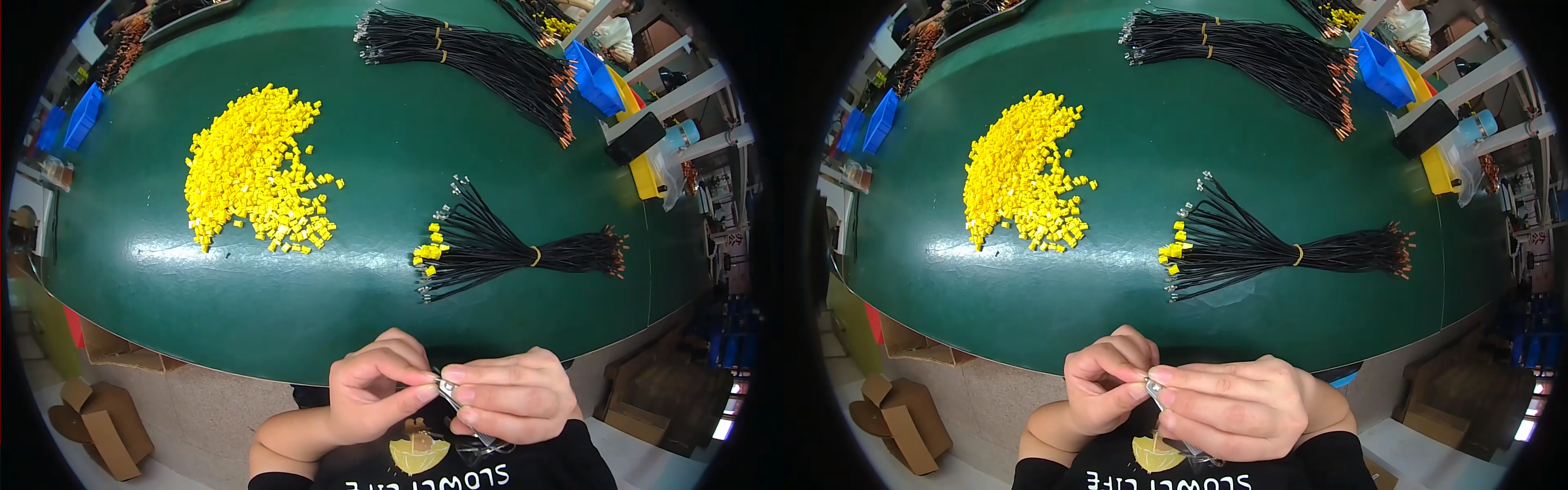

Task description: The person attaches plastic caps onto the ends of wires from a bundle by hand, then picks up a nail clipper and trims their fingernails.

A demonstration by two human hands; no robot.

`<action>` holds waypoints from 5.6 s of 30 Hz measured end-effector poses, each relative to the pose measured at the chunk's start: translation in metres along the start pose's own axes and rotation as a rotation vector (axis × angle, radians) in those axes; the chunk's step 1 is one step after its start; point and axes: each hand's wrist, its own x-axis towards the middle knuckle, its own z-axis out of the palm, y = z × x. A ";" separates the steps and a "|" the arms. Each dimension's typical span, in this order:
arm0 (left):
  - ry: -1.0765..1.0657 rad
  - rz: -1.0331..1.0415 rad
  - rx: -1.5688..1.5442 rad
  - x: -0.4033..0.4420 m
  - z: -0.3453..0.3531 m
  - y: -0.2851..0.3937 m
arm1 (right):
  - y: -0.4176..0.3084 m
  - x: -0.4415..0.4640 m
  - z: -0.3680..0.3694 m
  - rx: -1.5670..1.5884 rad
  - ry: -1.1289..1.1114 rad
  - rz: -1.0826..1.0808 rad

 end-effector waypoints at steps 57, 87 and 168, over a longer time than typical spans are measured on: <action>-0.172 0.320 0.901 0.036 -0.023 0.067 | 0.029 0.021 0.015 0.440 -0.319 0.636; -0.391 1.049 2.296 0.029 -0.110 0.058 | 0.076 0.065 0.001 0.874 -0.696 1.043; -0.337 1.066 2.373 0.015 -0.102 0.056 | 0.057 0.058 0.000 0.763 -0.576 1.017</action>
